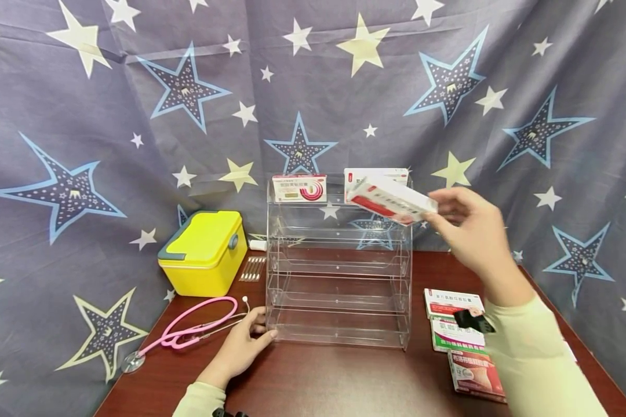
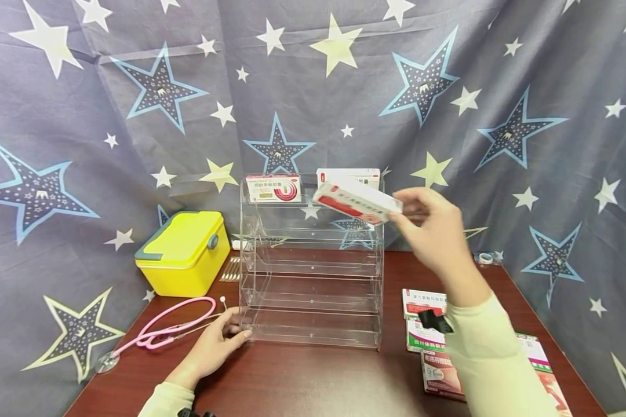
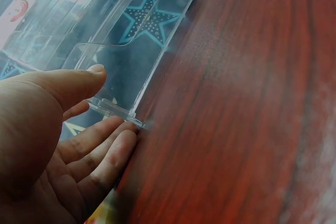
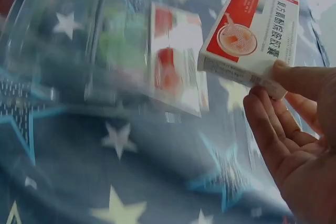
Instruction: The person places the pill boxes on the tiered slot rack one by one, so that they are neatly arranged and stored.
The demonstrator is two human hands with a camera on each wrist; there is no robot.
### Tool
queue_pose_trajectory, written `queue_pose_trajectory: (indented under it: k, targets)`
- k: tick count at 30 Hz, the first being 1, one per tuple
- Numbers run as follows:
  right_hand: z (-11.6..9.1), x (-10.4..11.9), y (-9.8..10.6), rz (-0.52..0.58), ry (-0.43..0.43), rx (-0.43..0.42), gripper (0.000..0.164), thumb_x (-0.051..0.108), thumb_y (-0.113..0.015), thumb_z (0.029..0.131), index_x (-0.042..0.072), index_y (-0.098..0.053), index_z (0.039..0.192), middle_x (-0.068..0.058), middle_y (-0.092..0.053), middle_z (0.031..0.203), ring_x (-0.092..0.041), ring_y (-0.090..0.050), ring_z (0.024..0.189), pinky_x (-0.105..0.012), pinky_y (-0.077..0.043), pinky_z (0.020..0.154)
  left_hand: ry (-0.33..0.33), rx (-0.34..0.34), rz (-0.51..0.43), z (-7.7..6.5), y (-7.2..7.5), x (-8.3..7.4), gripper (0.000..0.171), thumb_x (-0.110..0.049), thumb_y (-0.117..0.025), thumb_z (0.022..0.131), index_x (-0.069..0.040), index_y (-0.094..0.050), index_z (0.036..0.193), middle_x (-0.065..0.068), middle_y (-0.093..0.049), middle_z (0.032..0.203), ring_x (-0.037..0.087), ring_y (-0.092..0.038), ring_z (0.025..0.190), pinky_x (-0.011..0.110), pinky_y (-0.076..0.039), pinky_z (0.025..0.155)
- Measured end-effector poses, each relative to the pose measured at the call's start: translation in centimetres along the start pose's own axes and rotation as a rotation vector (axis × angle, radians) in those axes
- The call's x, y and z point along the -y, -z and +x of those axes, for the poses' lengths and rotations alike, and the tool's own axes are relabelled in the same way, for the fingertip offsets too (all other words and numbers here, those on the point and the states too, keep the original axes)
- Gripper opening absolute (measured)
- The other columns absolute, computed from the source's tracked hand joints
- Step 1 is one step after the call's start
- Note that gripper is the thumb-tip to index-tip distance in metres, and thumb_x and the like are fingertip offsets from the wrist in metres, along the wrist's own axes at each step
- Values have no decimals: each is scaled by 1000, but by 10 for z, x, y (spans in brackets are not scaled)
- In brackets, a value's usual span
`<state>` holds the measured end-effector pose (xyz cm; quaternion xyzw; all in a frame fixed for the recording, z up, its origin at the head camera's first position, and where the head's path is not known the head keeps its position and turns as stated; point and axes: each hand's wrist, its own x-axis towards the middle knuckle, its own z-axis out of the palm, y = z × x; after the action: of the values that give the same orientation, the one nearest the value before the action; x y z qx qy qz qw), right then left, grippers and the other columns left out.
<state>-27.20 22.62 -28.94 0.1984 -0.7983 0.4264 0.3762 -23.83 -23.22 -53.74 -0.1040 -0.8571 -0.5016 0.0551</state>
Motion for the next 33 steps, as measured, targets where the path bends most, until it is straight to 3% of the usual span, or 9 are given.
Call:
queue_pose_trajectory:
  k: [7,11,15,23,33]
  targets:
    - [29,11,-67,17,67,84,26,-2,-84,87,3,-77,111,-12,-75,98,-23,-74,84,-27,-60,77,-5,0,10,0,1,2,49,-18,-83,93,-13,-61,136,5,-69,111,16,-69,97,29,-56,77]
    - [35,13,-99,-30,93,132,26,3,-85,87,6,-79,112,-10,-73,101,-22,-74,85,-35,-61,78,6,-3,8,0,1,3,49,-18,-83,92,-13,-62,136,6,-68,111,16,-69,97,29,-56,77]
    - [38,15,-124,-75,115,173,24,3,-84,88,6,-79,110,-10,-74,104,-20,-74,84,-34,-61,77,4,2,-6,-1,1,2,48,-19,-83,92,-13,-62,135,9,-68,112,18,-69,97,29,-56,76]
    - [36,16,-149,-111,66,254,19,8,-84,90,9,-79,108,-8,-75,108,-18,-75,85,-35,-60,76,-7,-5,15,0,-1,4,48,-17,-83,92,-13,-61,135,7,-68,112,17,-70,97,29,-56,76]
    - [31,15,-162,-88,41,271,17,8,-84,90,10,-79,107,-5,-72,103,-16,-75,84,-36,-59,72,-26,13,13,-1,0,1,48,-18,-82,94,-11,-61,136,8,-69,113,21,-70,99,29,-56,77]
